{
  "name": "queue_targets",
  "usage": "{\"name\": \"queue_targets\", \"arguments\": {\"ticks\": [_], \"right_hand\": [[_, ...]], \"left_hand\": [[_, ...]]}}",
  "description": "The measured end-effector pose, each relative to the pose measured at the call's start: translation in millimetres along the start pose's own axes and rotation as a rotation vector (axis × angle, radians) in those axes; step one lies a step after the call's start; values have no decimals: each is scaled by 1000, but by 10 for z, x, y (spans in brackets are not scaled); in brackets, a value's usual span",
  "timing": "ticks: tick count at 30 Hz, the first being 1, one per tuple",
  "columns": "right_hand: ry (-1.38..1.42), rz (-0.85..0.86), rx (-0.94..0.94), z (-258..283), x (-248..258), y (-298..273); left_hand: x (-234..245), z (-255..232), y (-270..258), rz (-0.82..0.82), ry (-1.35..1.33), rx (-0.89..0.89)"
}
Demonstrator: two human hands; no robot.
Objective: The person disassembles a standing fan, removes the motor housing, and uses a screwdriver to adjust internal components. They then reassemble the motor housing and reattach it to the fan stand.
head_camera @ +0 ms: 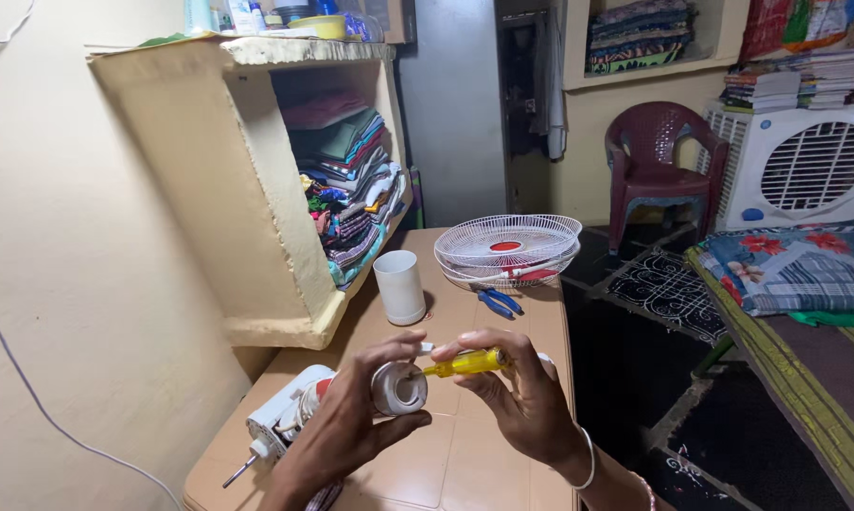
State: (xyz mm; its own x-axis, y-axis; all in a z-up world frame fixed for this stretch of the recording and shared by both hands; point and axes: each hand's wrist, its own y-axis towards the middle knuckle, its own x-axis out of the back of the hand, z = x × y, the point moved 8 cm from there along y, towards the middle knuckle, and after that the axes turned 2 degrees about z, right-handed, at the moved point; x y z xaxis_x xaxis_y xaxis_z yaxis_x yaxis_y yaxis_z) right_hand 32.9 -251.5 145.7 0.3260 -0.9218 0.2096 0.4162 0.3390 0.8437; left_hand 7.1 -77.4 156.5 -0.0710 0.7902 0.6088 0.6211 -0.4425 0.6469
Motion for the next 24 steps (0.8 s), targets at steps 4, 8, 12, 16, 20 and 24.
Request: {"name": "queue_targets", "arguments": {"ticks": [4, 8, 12, 16, 20, 24], "right_hand": [[19, 20, -5, 13, -1, 29], [-17, -4, 12, 28, 12, 37], [-19, 5, 2, 15, -9, 51], [-95, -5, 67, 62, -30, 59], [-59, -8, 56, 61, -30, 73], [-142, -12, 18, 69, -6, 84]], "left_hand": [[-16, -113, 29, 152, 165, -52], [-23, -219, 55, 246, 336, -90], [-8, -295, 58, 247, 404, -165], [41, -188, 53, 156, 216, -29], [108, -154, 70, 104, 128, 19], [170, -46, 219, 148, 4, 167]]}}
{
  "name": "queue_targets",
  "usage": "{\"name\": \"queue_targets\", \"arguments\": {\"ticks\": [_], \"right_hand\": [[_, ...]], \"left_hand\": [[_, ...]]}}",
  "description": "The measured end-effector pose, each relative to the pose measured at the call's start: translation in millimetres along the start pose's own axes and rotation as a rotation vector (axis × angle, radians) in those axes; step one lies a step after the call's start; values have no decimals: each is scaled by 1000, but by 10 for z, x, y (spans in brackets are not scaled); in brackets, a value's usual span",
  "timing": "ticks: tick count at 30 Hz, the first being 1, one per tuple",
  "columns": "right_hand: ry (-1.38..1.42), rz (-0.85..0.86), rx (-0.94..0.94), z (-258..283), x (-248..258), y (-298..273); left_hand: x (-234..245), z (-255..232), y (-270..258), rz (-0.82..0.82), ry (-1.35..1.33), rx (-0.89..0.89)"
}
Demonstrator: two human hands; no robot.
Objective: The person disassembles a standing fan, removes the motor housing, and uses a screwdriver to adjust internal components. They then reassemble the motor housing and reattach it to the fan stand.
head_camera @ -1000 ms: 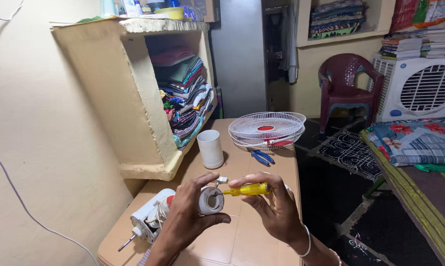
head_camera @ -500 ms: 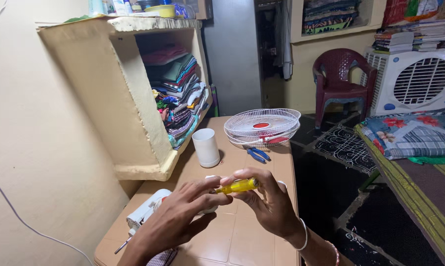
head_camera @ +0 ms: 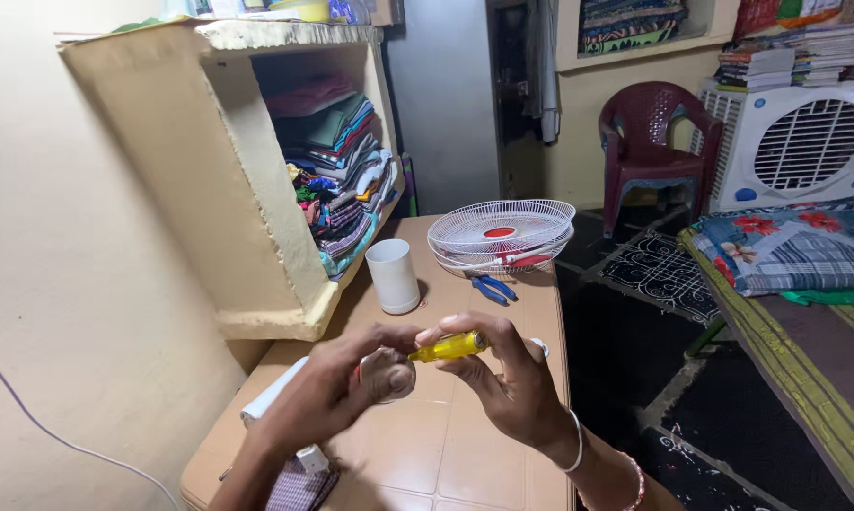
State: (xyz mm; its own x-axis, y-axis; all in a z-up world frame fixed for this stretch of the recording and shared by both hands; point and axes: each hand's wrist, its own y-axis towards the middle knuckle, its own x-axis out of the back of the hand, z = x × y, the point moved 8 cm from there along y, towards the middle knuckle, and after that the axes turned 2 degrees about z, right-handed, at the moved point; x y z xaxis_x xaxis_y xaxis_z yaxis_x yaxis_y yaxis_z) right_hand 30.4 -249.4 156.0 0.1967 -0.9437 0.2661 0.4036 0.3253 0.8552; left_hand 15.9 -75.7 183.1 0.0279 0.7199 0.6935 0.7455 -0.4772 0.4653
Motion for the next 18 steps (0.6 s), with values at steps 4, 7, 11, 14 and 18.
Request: {"name": "queue_targets", "arguments": {"ticks": [4, 7, 11, 14, 18], "right_hand": [[-6, -1, 20, 69, 18, 15], [-80, -32, 53, 118, 48, 35], [-218, -69, 190, 236, 108, 33], [-193, -50, 137, 168, 103, 34], [-158, -34, 155, 89, 89, 39]], "left_hand": [[44, -42, 191, 108, 52, 34], [45, -44, 244, 175, 204, 95], [49, -271, 238, 145, 293, -148], [24, -155, 207, 159, 262, -11], [10, -223, 189, 145, 335, -127]]}}
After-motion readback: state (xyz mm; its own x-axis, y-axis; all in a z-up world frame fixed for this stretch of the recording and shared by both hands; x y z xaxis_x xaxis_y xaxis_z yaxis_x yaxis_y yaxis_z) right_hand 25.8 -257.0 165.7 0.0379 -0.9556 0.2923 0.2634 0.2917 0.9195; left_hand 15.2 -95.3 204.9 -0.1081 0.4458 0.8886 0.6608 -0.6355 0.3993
